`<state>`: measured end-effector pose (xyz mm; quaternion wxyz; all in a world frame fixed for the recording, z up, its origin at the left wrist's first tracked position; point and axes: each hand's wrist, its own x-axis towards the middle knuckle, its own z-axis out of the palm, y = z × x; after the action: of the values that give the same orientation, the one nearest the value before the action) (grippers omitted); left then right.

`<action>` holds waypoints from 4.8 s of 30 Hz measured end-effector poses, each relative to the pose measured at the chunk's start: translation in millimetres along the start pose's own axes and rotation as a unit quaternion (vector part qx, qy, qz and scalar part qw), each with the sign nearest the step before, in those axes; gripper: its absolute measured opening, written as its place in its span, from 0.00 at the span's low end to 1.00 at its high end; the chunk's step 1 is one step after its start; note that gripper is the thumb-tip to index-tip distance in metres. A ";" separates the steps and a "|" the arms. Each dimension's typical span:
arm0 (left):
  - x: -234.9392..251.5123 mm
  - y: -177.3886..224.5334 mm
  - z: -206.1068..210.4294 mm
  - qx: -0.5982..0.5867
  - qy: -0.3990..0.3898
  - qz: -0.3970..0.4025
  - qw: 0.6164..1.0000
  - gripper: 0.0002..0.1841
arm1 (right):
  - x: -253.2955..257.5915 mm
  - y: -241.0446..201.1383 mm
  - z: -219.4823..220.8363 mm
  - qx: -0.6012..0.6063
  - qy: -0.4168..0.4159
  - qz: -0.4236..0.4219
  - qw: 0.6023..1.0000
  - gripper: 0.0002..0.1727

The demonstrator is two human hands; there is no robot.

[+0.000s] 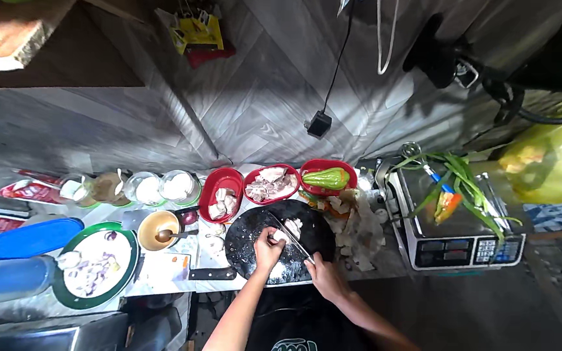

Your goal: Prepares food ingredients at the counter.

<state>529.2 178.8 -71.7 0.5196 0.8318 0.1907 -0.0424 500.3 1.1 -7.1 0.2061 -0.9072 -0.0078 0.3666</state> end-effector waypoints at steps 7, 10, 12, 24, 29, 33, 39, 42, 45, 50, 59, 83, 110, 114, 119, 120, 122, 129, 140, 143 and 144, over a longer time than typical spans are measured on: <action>1.1 1.0 0.4 0.003 0.008 -0.007 1.000 0.23 | -2.5 2.9 -2.0 -0.035 0.002 -0.019 0.999 0.29; 3.0 4.0 -1.8 0.005 0.008 -0.017 1.000 0.23 | 0.7 1.9 -2.6 -0.060 -0.006 -0.008 0.998 0.30; 4.8 5.0 -3.8 0.013 -0.005 -0.027 1.000 0.23 | 1.7 0.0 -3.7 -0.069 -0.017 0.000 0.997 0.29; 16.6 11.5 -8.2 0.052 -0.058 -0.042 0.996 0.23 | 7.7 -13.8 -22.2 -0.086 -0.058 0.013 0.995 0.29; 16.5 10.7 -7.4 0.062 -0.069 -0.036 0.995 0.23 | 5.5 -5.4 -20.7 -0.092 -0.069 0.022 0.993 0.29; 22.4 10.5 -12.9 0.073 -0.056 -0.034 0.995 0.23 | 22.0 -19.9 -15.9 -0.075 -0.063 0.021 0.995 0.30; 22.9 13.5 -11.6 0.084 -0.064 -0.024 0.994 0.23 | -5.4 -15.6 -35.0 -0.121 -0.073 0.035 0.989 0.29; 22.2 14.3 -11.9 0.103 -0.078 -0.011 0.992 0.21 | 4.9 -16.9 -29.1 -0.115 -0.065 0.034 0.991 0.29; 26.4 13.6 -12.7 0.110 -0.057 0.013 0.992 0.21 | 23.6 -26.6 -22.0 -0.098 -0.049 0.026 0.994 0.29; 27.9 10.5 -11.6 0.109 -0.054 0.018 0.992 0.22 | 3.0 -28.8 -31.6 -0.129 -0.063 0.034 0.989 0.28; 19.9 -6.3 -7.8 0.092 -0.051 0.063 0.992 0.21 | 37.8 -12.2 -7.1 -0.077 -0.052 0.026 0.995 0.31; 13.0 -7.0 -11.2 0.032 -0.067 -0.022 0.997 0.19 | 19.1 -8.8 18.3 -0.002 -0.057 0.036 0.998 0.29; -6.9 -18.2 0.2 -0.043 -0.010 -0.039 0.998 0.17 | -6.3 2.0 16.6 -0.044 -0.031 0.024 0.998 0.29; -3.0 -12.6 -2.2 -0.002 -0.036 -0.042 0.998 0.17 | -4.4 -2.0 20.4 -0.046 -0.047 0.042 0.997 0.29; -3.0 -18.7 -0.2 0.030 -0.030 0.036 0.998 0.10 | 22.1 -22.2 25.9 -0.033 -0.050 0.061 0.996 0.29; -5.2 -20.6 2.8 0.024 -0.013 0.047 0.999 0.08 | 26.1 -27.0 23.0 -0.033 -0.051 0.060 0.996 0.29; -9.9 -24.2 8.0 0.015 0.019 0.048 0.999 0.08 | 24.8 -29.3 19.2 -0.039 -0.056 0.058 0.996 0.29; -8.6 -14.6 7.3 0.003 0.006 -0.020 1.000 0.19 | -1.1 7.6 22.0 -0.036 -0.071 0.057 0.995 0.29; -16.4 -19.5 -8.1 0.002 0.016 -0.056 0.998 0.16 | -12.9 32.0 6.6 0.017 -0.035 0.024 0.999 0.32; -23.9 -24.5 -6.2 -0.010 0.046 -0.054 0.997 0.16 | -19.6 14.8 4.7 0.005 -0.017 0.018 1.000 0.32; -24.1 -24.8 -5.6 -0.007 0.053 -0.054 0.997 0.16 | -20.4 11.3 6.6 0.000 -0.015 0.016 1.000 0.33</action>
<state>497.3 186.7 -83.7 0.5115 0.8178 0.2627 -0.0252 479.4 -10.2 -2.1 0.2002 -0.9016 0.0032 0.3835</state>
